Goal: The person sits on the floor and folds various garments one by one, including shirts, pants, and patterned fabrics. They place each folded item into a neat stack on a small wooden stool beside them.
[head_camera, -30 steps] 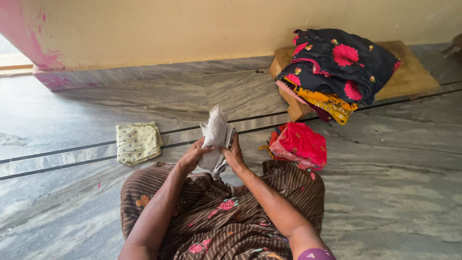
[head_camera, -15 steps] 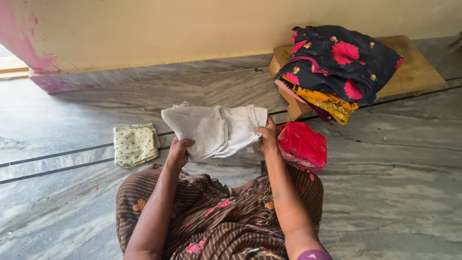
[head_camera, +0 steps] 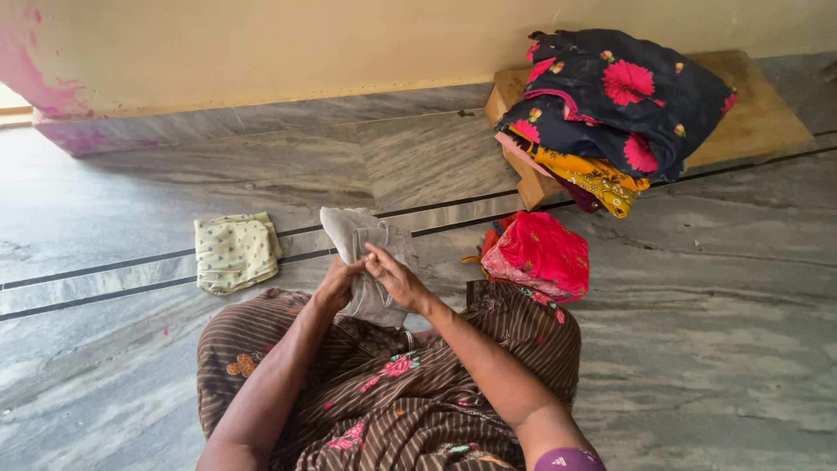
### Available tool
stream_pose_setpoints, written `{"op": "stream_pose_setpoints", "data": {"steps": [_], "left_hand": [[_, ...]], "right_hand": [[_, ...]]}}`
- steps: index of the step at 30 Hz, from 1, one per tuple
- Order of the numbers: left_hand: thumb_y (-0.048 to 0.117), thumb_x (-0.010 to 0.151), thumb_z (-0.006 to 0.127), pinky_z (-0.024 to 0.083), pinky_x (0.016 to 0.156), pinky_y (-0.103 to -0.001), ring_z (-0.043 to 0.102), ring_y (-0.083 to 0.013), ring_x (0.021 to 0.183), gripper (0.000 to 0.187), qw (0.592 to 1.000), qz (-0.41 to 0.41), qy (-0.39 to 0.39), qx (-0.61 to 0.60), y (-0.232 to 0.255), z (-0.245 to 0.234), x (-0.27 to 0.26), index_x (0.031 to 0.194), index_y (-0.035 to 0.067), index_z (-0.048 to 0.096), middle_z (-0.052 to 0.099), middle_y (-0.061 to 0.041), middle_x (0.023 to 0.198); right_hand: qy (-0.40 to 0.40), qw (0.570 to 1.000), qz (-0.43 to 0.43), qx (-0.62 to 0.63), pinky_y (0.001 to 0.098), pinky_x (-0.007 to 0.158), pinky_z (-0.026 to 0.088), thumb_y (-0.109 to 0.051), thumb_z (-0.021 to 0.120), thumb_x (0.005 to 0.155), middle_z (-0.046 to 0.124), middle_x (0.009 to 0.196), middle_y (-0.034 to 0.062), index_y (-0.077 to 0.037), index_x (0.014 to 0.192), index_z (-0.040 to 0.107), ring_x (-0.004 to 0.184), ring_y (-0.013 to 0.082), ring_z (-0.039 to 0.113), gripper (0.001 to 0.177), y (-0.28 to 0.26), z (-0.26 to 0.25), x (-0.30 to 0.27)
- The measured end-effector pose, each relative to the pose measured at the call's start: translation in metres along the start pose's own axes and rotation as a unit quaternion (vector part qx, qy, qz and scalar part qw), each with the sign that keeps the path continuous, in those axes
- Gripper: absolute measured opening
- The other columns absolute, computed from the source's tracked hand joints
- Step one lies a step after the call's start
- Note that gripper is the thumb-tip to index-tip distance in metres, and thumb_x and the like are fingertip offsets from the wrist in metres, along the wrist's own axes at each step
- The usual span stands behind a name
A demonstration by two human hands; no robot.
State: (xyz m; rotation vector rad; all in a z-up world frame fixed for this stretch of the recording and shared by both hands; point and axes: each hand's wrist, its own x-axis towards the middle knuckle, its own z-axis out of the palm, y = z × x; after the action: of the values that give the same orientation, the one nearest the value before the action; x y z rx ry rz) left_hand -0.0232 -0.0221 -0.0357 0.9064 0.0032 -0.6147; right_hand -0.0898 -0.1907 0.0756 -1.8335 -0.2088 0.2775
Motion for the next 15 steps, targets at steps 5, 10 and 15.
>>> {"op": "stream_pose_setpoints", "data": {"steps": [5, 10, 15], "left_hand": [[-0.006, 0.073, 0.074, 0.061, 0.077, -0.033, 0.072, -0.0198, 0.087, 0.045, 0.990, 0.045, 0.088, 0.102, 0.024, 0.001, 0.009, 0.116, 0.002, 0.064, 0.073, -0.009, 0.101], [0.001, 0.086, 0.080, 0.048, 0.057, -0.035, 0.053, -0.0192, 0.065, 0.026, 0.933, 0.034, 0.176, 0.311, 0.111, -0.001, -0.020, 0.109, -0.006, 0.070, 0.069, -0.014, 0.088], [0.002, 0.084, 0.069, 0.055, 0.066, -0.035, 0.070, -0.0199, 0.080, 0.039, 0.834, 0.226, 0.209, 0.458, 0.220, -0.012, -0.063, 0.123, 0.005, 0.065, 0.073, -0.007, 0.097]], "right_hand": [[0.027, 0.978, 0.013, 0.206, 0.0440, 0.099, 0.059, -0.038, 0.061, 0.099, 0.060, 0.144, 0.0168, -0.013, 0.151, 0.044, 0.124, 0.0289, 0.064, 0.060, -0.003, -0.043, 0.016], [0.086, 0.994, -0.016, -0.060, 0.0365, 0.092, 0.058, -0.023, 0.068, 0.099, 0.073, 0.126, 0.0115, -0.009, 0.136, 0.066, 0.110, 0.0223, 0.070, 0.040, 0.023, -0.158, 0.017], [0.032, 0.893, 0.169, -0.417, 0.0413, 0.108, 0.048, -0.034, 0.073, 0.086, 0.062, 0.143, 0.0202, -0.007, 0.144, 0.054, 0.131, 0.0356, 0.061, 0.067, 0.081, -0.285, -0.030]]}}
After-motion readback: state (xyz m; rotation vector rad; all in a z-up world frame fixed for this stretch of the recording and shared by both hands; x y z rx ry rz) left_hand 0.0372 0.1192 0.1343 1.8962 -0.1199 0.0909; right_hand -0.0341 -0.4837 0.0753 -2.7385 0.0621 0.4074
